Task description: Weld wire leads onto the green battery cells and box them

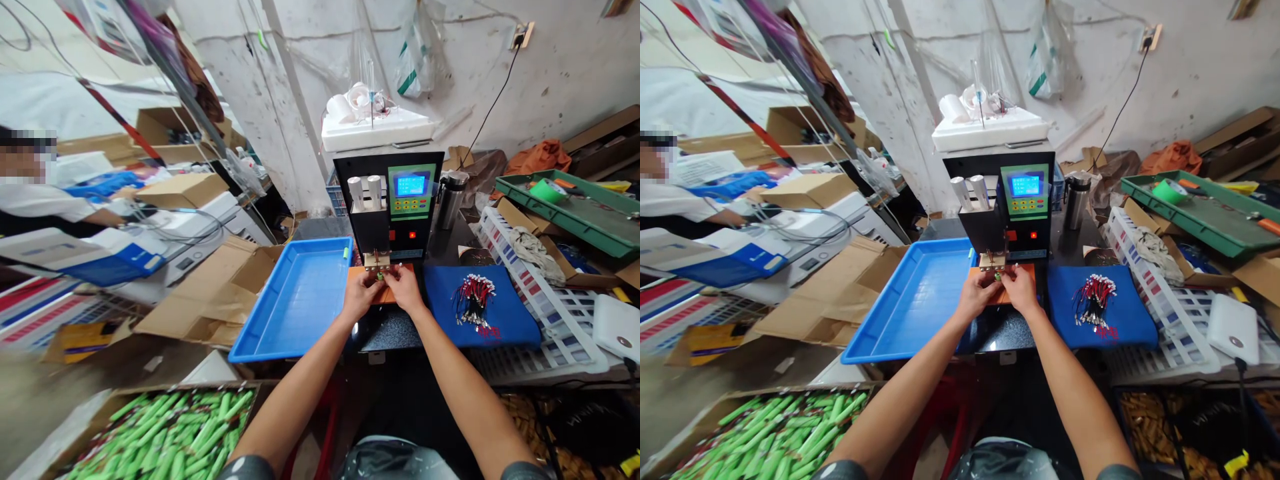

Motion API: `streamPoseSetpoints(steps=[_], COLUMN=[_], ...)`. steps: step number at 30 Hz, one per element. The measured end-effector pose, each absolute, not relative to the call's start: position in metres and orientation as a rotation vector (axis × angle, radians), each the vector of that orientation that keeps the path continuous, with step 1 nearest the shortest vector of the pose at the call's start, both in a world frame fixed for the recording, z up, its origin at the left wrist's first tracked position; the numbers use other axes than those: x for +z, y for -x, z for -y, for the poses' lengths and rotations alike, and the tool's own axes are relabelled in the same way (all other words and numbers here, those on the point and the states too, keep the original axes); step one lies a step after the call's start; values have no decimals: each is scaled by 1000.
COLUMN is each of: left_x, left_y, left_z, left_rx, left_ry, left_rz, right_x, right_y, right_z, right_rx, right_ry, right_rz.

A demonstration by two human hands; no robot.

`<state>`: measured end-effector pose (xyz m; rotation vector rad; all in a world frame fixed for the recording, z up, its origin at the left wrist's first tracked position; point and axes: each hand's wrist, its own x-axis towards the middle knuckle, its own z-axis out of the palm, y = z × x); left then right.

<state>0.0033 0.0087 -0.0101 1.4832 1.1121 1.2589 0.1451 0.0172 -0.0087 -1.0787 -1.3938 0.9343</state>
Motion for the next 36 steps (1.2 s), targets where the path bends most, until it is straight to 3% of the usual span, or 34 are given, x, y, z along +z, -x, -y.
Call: streamPoseSetpoints(steps=[24,36], left_x=[-15,15], left_y=[-5,-10], left_z=[-8,23], left_rx=[1258,1299], left_ry=[-1530,-1563], left_rz=[-1135,-1217], right_x=[-5,0], right_y=[-152,-163], right_z=[-9,51], right_rx=[982,1339], right_ry=[1122,1065], right_rz=[1329,1152])
